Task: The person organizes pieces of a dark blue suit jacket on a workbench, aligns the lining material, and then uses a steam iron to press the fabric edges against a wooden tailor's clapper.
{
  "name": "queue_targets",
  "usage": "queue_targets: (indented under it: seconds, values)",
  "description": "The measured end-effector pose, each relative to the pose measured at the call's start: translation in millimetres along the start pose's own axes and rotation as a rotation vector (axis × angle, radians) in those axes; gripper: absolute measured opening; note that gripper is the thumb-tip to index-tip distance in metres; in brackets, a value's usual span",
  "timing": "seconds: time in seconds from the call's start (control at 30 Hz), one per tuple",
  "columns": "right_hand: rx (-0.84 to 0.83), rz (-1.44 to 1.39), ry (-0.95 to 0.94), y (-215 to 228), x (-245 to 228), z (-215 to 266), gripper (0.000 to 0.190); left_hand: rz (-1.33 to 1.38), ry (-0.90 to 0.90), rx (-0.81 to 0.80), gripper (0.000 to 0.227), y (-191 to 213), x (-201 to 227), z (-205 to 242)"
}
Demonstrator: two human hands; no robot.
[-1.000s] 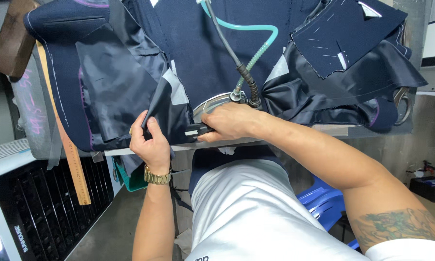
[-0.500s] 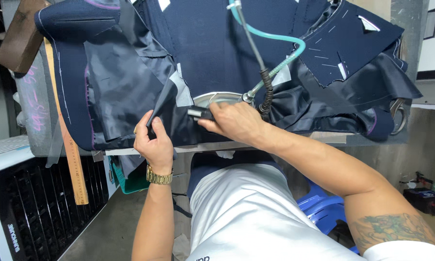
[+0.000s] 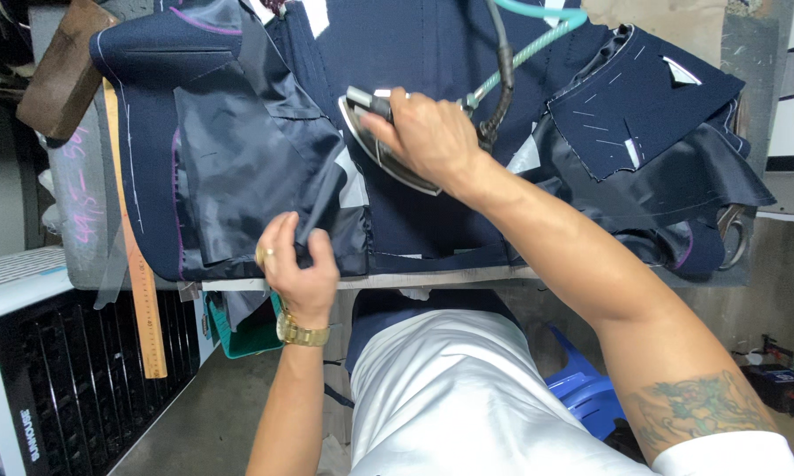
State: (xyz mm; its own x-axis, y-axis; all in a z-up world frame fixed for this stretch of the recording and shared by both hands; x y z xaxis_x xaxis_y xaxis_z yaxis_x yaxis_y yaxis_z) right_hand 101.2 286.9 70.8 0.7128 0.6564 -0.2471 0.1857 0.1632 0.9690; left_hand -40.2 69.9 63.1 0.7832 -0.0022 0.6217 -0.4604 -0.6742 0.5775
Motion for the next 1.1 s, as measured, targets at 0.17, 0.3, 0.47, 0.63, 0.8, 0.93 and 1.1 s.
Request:
queue_targets:
  seconds: [0.17, 0.3, 0.47, 0.63, 0.8, 0.93, 1.1]
  values:
    - [0.094, -0.057, -0.081, -3.7, 32.1, -31.4, 0.042, 0.146, -0.176, -0.063, 0.011, -15.3, 88.5, -28.6]
    - [0.567, -0.327, 0.176, 124.1, 20.9, 24.5, 0.017, 0.944, 0.722, -0.313, 0.037, -135.9, 42.8, -1.9]
    - [0.589, -0.403, -0.058, 88.9, 108.6, 122.0, 0.004, 1.063, 0.947, -0.097, 0.067, -218.5, -3.2, -35.1]
    - [0.272, -0.128, -0.073, -19.2, 132.4, 193.1, 0.028, 1.322, 1.114, -0.02, 0.03, -260.9, -28.4, -56.3]
    - [0.245, 0.038, -0.055, -55.4, 129.9, 217.7, 0.018, 0.806, 0.855, -0.438, 0.024, -223.5, 34.0, -96.3]
    - [0.401, -0.039, -0.071, -61.5, 138.5, 233.3, 0.007, 0.615, 0.503, -0.704, 0.038, -204.9, 66.0, -96.9]
    - [0.349, 0.059, -0.214, -39.9, 140.5, 245.4, 0.01, 0.265, 0.202, -1.099, 0.058, -185.5, 127.3, -83.9]
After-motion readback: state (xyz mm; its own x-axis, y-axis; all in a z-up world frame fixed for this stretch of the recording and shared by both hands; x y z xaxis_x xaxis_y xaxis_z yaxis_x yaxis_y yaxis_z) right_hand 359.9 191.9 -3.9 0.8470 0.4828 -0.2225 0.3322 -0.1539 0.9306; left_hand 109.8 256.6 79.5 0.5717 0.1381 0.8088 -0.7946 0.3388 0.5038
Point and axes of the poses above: each hand's wrist, its own z-axis away from the middle knuckle, its own y-axis out of the back of the hand, x = y × z, the point moved 9 cm from there along -z, towards the middle knuckle, and after that the axes turned 5 degrees about -x, right-handed, at the moved point
